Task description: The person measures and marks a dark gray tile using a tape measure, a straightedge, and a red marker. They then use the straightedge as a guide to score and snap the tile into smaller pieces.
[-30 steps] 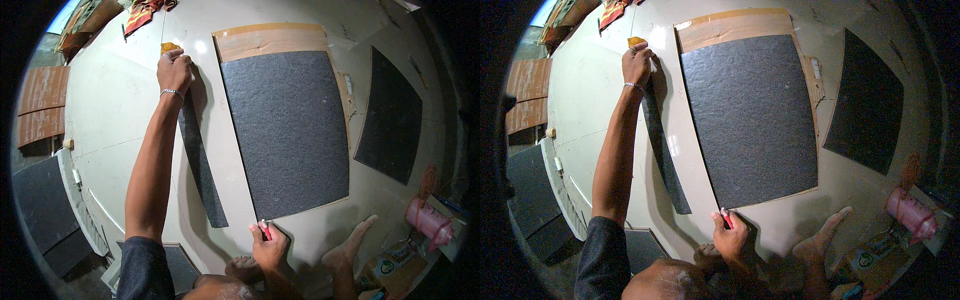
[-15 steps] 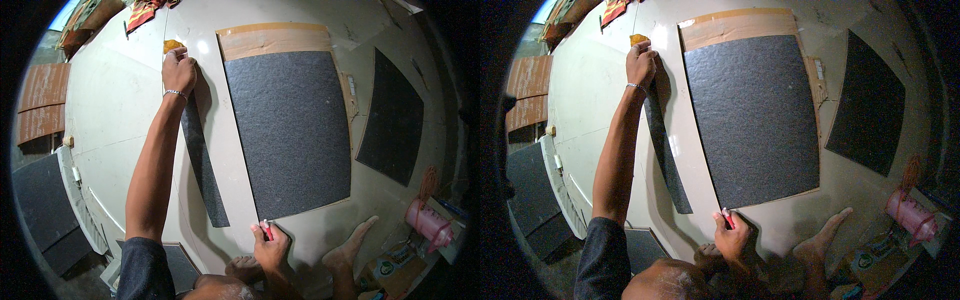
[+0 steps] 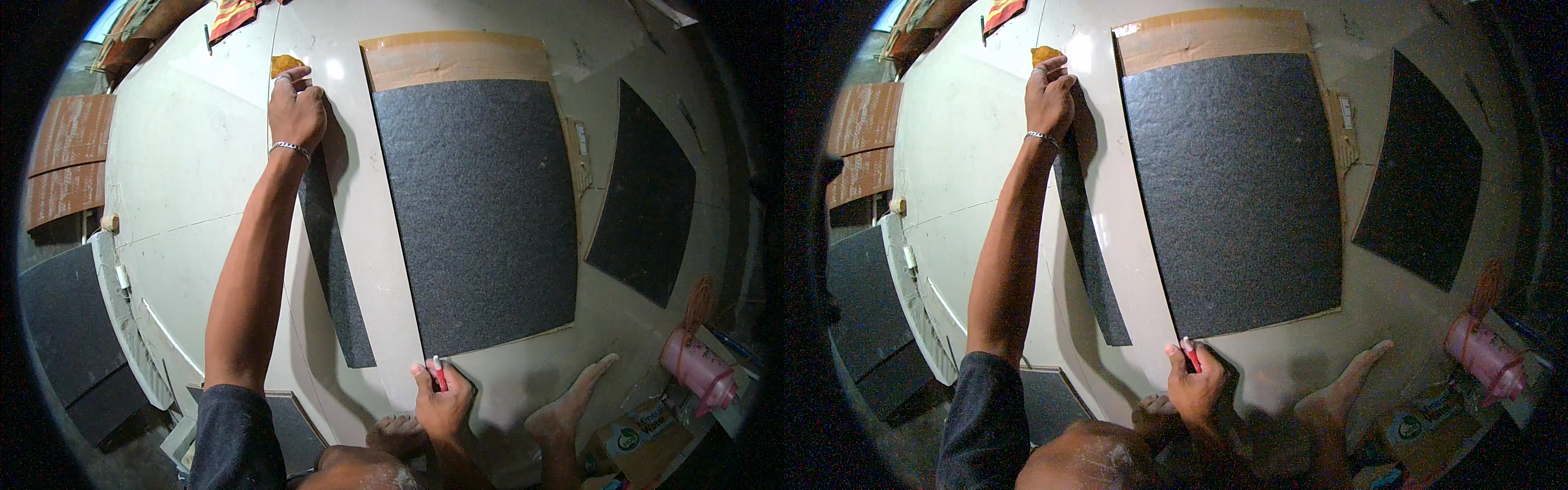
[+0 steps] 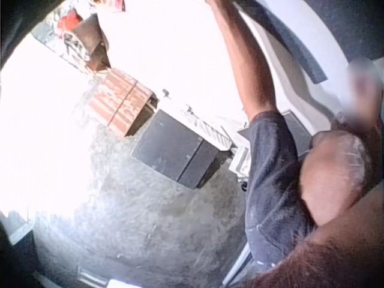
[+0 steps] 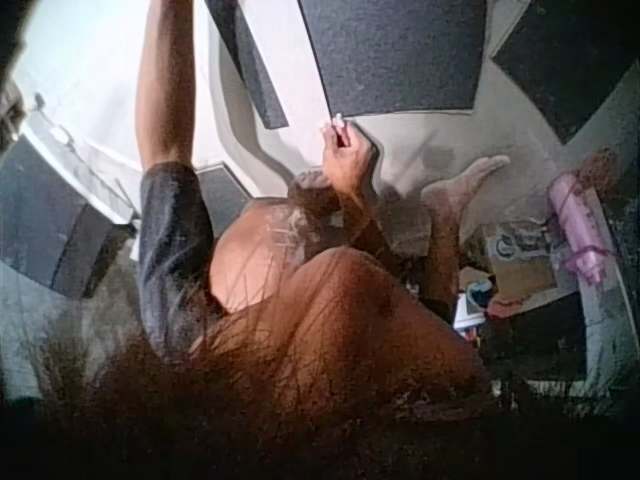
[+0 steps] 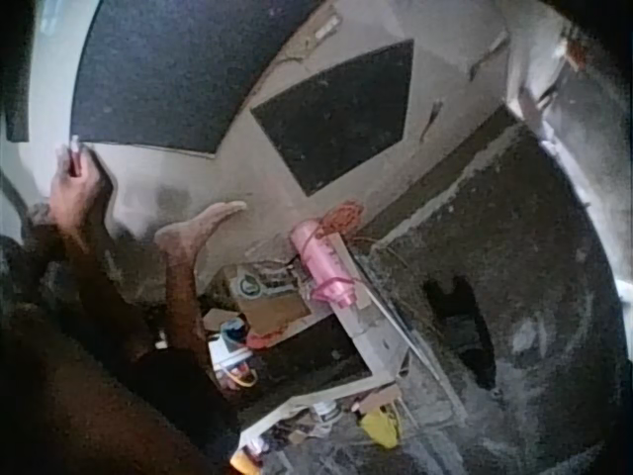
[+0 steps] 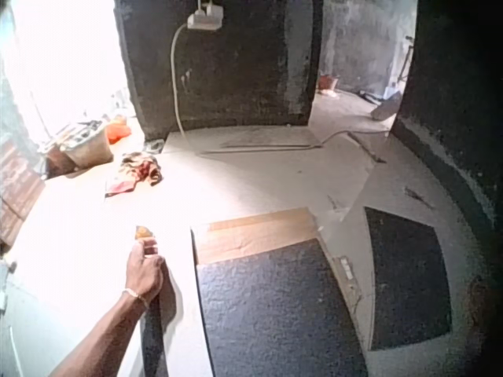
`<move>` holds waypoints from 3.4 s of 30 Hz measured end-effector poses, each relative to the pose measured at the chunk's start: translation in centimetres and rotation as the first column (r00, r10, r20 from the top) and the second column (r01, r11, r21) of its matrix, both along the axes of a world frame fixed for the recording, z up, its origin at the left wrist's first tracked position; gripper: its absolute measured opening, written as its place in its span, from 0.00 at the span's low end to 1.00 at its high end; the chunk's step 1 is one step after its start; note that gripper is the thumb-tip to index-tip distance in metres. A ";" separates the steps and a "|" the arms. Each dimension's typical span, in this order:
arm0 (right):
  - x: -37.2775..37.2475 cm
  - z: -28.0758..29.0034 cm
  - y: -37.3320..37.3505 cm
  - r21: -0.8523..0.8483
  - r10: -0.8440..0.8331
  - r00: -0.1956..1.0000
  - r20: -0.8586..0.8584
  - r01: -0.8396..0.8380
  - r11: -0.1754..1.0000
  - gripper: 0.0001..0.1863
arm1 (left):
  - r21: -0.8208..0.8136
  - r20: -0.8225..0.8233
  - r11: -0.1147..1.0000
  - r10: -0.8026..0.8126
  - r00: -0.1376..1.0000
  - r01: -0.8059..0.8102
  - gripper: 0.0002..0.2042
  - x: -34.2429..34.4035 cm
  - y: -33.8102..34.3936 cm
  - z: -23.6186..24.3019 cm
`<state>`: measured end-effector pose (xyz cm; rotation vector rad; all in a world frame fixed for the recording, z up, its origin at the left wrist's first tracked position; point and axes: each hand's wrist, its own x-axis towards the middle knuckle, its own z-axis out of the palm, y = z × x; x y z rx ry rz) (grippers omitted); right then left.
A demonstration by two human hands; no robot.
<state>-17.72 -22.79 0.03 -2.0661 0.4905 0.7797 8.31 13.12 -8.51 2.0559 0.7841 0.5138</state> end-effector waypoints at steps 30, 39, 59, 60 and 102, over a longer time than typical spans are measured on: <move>-0.1 -0.2 0.3 0.034 -0.051 0.998 0.034 0.050 0.998 0.13 | 0.084 -0.611 0.691 -0.533 0.585 0.718 0.70 -14.9 -10.5 8.1; 0.2 0.2 0.1 0.064 -0.009 1.000 0.027 0.007 0.998 0.11 | 0.009 -0.527 0.732 -0.576 0.625 0.681 0.72 -15.0 -10.2 8.6; 0.0 -0.6 -1.3 0.006 -0.008 0.990 -0.138 0.009 1.000 0.13 | -0.018 -0.717 0.791 -0.437 0.543 0.612 0.78 -10.5 -9.0 10.3; -0.4 -0.7 -1.5 0.004 -0.020 0.990 -0.139 0.020 1.000 0.14 | -0.017 -0.708 0.784 -0.448 0.546 0.621 0.77 -10.5 -8.9 10.5; 1.2 0.6 -0.5 -0.007 -0.048 0.963 -0.265 0.048 0.999 0.15 | 0.002 -0.726 0.732 -0.468 0.505 0.682 0.72 -10.0 -8.9 10.6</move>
